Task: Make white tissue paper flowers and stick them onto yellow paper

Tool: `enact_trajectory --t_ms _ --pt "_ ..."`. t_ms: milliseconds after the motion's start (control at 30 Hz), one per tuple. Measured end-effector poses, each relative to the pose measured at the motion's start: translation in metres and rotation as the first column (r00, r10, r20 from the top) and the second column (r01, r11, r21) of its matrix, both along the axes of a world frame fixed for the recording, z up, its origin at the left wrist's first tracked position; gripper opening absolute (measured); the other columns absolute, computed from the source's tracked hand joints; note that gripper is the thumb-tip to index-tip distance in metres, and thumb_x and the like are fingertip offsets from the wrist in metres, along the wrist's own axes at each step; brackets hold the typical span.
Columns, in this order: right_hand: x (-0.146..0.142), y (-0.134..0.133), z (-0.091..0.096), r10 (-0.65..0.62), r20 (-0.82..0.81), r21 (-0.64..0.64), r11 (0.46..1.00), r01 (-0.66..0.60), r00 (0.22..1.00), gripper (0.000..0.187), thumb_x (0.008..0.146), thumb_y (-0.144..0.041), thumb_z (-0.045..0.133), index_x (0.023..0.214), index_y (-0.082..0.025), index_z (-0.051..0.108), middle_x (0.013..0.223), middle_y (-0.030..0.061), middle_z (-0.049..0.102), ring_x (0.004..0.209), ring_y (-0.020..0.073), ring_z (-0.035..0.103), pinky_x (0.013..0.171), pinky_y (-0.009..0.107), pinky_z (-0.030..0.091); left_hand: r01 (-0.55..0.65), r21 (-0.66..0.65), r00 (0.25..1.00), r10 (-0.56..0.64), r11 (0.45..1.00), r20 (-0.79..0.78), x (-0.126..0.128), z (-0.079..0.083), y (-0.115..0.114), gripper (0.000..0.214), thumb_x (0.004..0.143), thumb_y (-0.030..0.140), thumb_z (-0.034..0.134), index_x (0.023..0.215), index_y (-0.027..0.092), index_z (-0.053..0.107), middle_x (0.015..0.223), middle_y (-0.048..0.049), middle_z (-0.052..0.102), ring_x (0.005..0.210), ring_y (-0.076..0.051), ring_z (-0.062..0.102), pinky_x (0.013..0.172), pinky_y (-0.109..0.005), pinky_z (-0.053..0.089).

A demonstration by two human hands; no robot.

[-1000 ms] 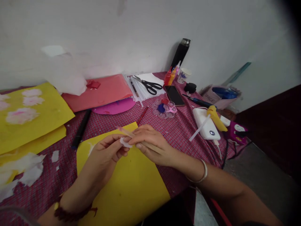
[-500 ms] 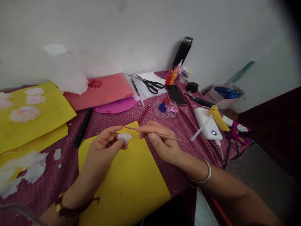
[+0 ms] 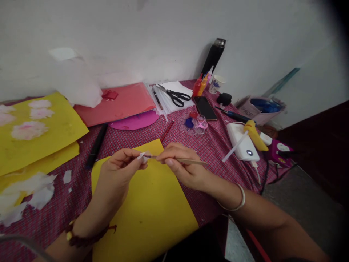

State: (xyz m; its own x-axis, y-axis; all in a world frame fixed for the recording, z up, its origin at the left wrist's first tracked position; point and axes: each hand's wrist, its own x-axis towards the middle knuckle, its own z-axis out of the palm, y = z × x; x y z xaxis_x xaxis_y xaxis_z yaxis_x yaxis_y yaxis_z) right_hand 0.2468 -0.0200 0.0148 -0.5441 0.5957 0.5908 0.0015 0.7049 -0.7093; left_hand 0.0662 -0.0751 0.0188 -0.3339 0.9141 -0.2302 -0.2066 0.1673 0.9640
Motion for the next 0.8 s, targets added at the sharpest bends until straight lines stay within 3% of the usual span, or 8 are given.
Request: enact_trajectory --t_ms 167,333,500,633,800 --pt "-0.002 -0.002 -0.002 0.004 -0.041 -0.031 1.0 -0.005 0.999 0.02 0.097 -0.025 0.046 0.099 -0.019 0.065 0.084 0.0041 0.067 0.08 0.0131 0.061 0.072 0.029 0.049 -0.015 0.045 0.998 0.013 0.999 0.057 -0.001 0.002 -0.002 0.008 0.068 0.02 0.077 0.073 0.017 0.071 0.073 -0.0022 0.072 0.068 -0.012 0.064 0.067 -0.021 0.052" --pt "-0.007 -0.004 -0.009 0.042 -0.259 -0.221 0.97 -0.102 0.965 0.017 0.097 -0.025 0.049 0.103 -0.019 0.064 0.087 0.0033 0.067 0.081 0.0108 0.062 0.071 0.026 0.051 -0.025 0.194 0.978 -0.017 0.981 0.21 -0.009 0.01 -0.002 0.011 0.076 0.028 0.07 0.083 0.02 0.073 0.079 -0.0032 0.072 0.071 -0.016 0.067 0.064 -0.026 0.056" --pt "-0.009 -0.006 -0.009 0.038 -0.355 -0.411 0.891 -0.193 0.934 0.018 0.096 -0.031 0.053 0.101 -0.017 0.062 0.088 0.0043 0.069 0.079 0.0101 0.064 0.072 0.025 0.053 -0.045 0.117 0.949 0.006 0.992 0.315 -0.01 0.014 0.001 0.022 0.067 0.022 0.08 0.085 0.021 0.069 0.075 0.0009 0.071 0.062 -0.009 0.064 0.056 -0.016 0.054" --pt "-0.011 -0.005 -0.008 0.038 -0.387 -0.444 0.868 -0.222 0.921 0.017 0.094 -0.032 0.055 0.1 -0.018 0.062 0.088 0.0041 0.07 0.078 0.0099 0.065 0.072 0.025 0.054 0.002 0.022 0.901 -0.012 1.0 0.434 -0.01 0.01 0.002 0.023 0.058 0.017 0.086 0.074 0.018 0.069 0.075 0.0019 0.071 0.063 -0.006 0.064 0.056 -0.009 0.052" --pt "-0.01 -0.005 -0.007 0.049 -0.444 -0.446 0.854 -0.268 0.895 0.015 0.093 -0.029 0.057 0.1 -0.018 0.064 0.088 0.0039 0.073 0.078 0.0091 0.067 0.071 0.024 0.054 0.053 -0.001 0.896 -0.047 0.999 0.442 -0.009 0.008 0.001 0.021 0.057 0.019 0.087 0.071 0.018 0.072 0.075 0.0 0.071 0.061 -0.006 0.062 0.058 -0.011 0.053"
